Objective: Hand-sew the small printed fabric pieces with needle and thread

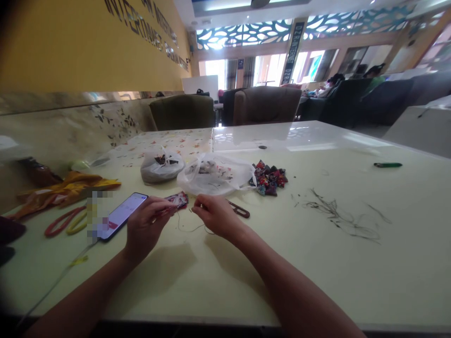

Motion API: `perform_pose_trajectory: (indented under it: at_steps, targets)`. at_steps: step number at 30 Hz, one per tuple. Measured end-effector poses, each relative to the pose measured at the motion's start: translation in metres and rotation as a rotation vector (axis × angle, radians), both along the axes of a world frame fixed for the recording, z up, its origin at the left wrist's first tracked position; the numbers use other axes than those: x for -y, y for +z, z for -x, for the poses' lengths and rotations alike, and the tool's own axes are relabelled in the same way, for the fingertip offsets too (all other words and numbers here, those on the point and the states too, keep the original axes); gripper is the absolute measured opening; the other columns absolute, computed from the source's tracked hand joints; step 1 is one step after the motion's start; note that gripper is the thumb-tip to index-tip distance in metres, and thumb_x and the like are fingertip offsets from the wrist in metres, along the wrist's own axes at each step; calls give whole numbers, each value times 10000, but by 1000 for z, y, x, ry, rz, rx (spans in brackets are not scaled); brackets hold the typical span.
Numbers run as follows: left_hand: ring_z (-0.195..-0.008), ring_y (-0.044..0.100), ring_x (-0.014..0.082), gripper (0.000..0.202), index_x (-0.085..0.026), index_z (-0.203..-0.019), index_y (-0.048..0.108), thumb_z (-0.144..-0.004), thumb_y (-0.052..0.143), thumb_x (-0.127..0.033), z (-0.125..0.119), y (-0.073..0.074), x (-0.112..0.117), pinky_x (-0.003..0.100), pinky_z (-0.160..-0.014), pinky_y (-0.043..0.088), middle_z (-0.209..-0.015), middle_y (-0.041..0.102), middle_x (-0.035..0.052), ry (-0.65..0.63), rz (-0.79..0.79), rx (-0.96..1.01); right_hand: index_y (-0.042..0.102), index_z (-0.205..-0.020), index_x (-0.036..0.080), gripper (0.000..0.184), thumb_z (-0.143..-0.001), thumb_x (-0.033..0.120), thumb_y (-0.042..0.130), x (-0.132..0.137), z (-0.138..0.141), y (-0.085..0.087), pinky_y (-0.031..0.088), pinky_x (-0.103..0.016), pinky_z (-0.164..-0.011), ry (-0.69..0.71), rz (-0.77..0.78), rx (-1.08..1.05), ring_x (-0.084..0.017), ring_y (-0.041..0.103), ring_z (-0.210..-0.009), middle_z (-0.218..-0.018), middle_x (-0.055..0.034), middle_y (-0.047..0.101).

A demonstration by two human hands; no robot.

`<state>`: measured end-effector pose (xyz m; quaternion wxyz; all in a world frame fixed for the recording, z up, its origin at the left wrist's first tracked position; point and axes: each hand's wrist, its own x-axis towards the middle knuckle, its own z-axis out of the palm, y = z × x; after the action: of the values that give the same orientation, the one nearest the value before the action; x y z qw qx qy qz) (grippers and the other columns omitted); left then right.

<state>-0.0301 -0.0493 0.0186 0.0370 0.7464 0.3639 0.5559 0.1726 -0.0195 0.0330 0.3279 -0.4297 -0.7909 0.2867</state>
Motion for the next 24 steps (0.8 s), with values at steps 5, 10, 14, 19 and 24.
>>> perform_pose_trajectory:
  at_steps: [5, 10, 14, 19, 24]
  targets:
    - [-568, 618, 100, 97, -164, -828, 697, -831, 701, -261, -6, -1, -1, 232, -531, 566, -779, 625, 5, -121, 463, 284, 573, -723, 161, 151, -853, 237, 575, 0, 1, -1, 265, -222, -546, 2, 22, -45, -82, 365, -537, -550, 59, 443]
    - [-496, 513, 84, 204, -147, -749, 667, -796, 717, -339, -8, -2, -2, 195, -440, 471, -613, 587, -16, -192, 831, 468, 573, -802, 175, 131, -871, 286, 560, -1, 5, -10, 245, -222, -516, 22, 74, -125, -87, 342, -523, -546, 71, 414]
    - [-463, 455, 62, 234, -140, -701, 662, -762, 733, -354, -11, -2, -1, 174, -412, 401, -571, 543, -31, -213, 954, 458, 580, -824, 172, 181, -868, 348, 577, 0, 12, -18, 253, -220, -501, 62, 132, -227, -88, 346, -522, -556, 69, 427]
    - [-479, 470, 72, 228, -150, -707, 654, -734, 739, -359, -14, -3, 0, 182, -410, 389, -618, 576, -18, -227, 1016, 423, 586, -722, 157, 149, -838, 250, 571, 2, 16, -18, 320, -212, -541, 139, 175, -313, -90, 434, -569, -617, 29, 552]
    - [-570, 551, 104, 245, -145, -771, 660, -758, 725, -380, -11, -6, -1, 174, -432, 415, -657, 601, 12, -306, 1108, 451, 574, -722, 158, 155, -837, 262, 577, 2, 16, -18, 356, -216, -560, 168, 272, -384, -102, 489, -595, -650, 4, 621]
